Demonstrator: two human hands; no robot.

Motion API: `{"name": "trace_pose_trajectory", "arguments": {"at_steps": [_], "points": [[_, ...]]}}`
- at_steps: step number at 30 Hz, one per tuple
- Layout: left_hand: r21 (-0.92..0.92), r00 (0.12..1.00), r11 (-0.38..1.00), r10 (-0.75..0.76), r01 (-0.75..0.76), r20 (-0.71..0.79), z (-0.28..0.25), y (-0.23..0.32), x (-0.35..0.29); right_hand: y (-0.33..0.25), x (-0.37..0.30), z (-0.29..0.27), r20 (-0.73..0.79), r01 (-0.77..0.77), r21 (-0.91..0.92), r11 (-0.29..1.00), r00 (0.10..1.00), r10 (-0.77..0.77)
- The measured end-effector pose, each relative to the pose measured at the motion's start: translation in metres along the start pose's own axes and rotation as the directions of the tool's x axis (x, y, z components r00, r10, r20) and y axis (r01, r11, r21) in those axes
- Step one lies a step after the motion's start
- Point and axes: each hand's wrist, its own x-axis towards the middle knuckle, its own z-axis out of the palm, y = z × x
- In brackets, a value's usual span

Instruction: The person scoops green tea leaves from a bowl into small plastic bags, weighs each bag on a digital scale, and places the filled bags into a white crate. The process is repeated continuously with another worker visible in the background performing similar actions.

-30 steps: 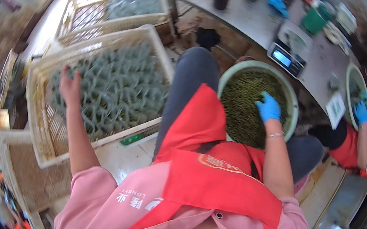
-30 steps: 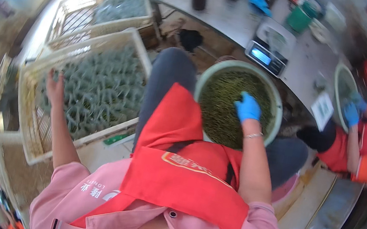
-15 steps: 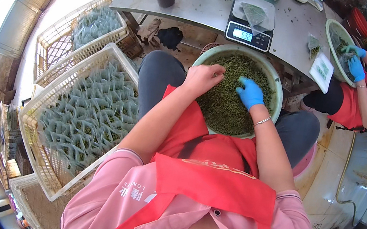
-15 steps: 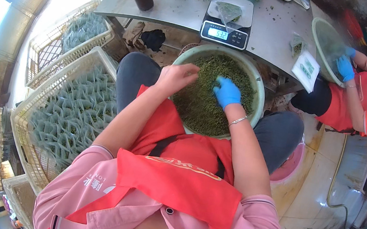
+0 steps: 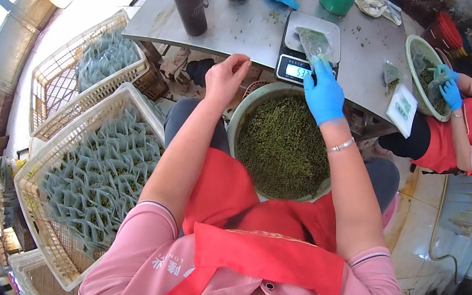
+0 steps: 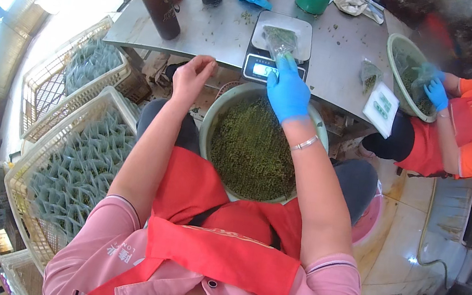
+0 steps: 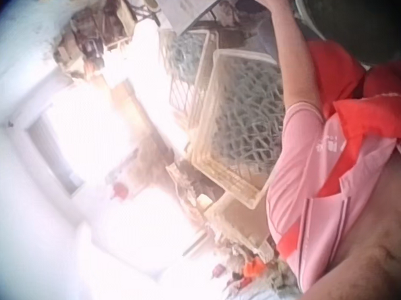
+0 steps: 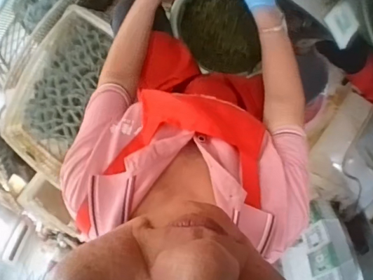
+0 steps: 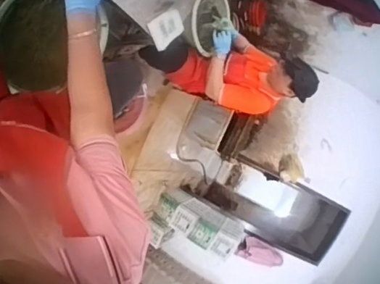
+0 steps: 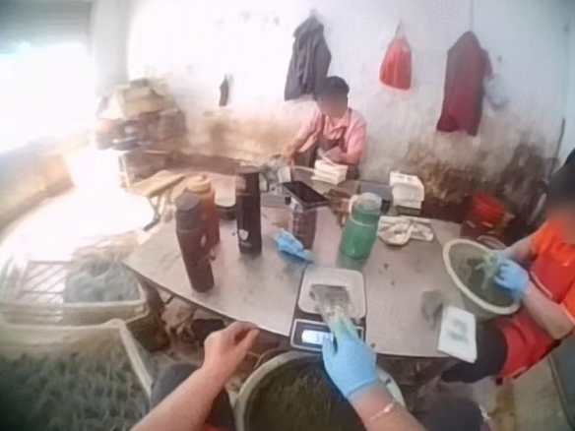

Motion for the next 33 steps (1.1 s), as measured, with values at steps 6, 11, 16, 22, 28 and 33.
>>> {"name": "trace_pose_trajectory", "arguments": {"at_steps": [6, 11, 16, 22, 28, 33], "points": [[0.259, 0.929, 0.911, 0.356, -0.320, -0.103, 0.015, 0.015, -0.006, -0.013, 0.047, 0.006, 0.125, 0.188, -0.168, 0.968, 0.978, -0.168], [0.375, 0.984, 0.912, 0.179, -0.165, -0.003, 0.012, 0.019, 0.000, -0.075, 0.029, 0.004, 0.398, 0.506, -0.180, 0.844, 0.822, -0.408], [0.377, 0.986, 0.926, -0.067, 0.004, 0.154, 0.014, 0.021, -0.007, -0.064, 0.016, 0.037, 0.343, 0.460, -0.197, 0.866, 0.860, -0.379], [0.288, 0.994, 0.954, 0.061, -0.083, 0.087, 0.010, 0.019, -0.013, -0.073, 0.011, 0.022, 0.413, 0.353, -0.097, 0.930, 0.865, -0.285], [0.396, 0.958, 0.873, 0.272, -0.285, 0.089, 0.019, 0.011, -0.016, -0.068, -0.001, 0.048, 0.501, 0.236, -0.046, 0.971, 0.846, -0.182], [0.310, 0.981, 0.946, -0.138, 0.090, 0.137, 0.014, 0.025, -0.011, -0.032, -0.007, -0.005, 0.287, 0.037, 0.688, 0.724, 0.903, -0.319]]}}
